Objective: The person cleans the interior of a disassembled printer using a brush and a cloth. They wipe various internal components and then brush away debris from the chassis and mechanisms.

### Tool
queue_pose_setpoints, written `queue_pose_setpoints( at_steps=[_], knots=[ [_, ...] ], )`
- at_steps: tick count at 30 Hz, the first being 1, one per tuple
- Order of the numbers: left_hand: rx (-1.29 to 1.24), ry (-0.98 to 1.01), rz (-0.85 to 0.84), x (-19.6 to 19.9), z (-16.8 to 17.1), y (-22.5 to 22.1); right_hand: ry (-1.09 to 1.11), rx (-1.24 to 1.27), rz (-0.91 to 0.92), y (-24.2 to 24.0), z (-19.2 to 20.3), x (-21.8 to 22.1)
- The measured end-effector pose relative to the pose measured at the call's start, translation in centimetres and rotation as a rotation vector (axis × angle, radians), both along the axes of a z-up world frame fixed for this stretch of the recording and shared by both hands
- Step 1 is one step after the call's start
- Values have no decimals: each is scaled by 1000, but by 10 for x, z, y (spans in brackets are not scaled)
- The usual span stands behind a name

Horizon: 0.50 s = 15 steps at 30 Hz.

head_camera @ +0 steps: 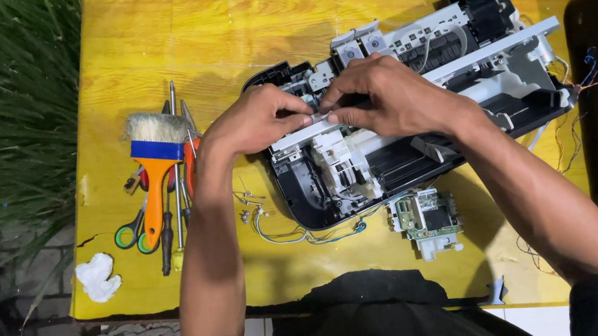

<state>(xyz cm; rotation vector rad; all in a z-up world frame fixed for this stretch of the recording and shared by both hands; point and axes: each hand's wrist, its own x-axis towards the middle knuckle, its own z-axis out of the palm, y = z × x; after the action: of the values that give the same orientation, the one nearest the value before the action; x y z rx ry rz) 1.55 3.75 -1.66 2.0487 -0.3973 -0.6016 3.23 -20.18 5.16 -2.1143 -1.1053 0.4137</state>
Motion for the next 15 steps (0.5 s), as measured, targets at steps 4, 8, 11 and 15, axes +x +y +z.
queue_pose_setpoints(
  at_steps=[4, 8, 11, 15],
  knots=[
    [2, -28, -27, 4, 9, -4, 8, 4, 25, 3, 15, -6],
    [-12, -47, -20, 8, 14, -5, -1, 19, 19, 1, 6, -4],
    [-7, -65, -16, 10, 12, -4, 31, 30, -3, 1, 1, -3],
    [5, -45, -5, 13, 14, -3, 133, -9, -134, 11, 3, -5]
  ],
)
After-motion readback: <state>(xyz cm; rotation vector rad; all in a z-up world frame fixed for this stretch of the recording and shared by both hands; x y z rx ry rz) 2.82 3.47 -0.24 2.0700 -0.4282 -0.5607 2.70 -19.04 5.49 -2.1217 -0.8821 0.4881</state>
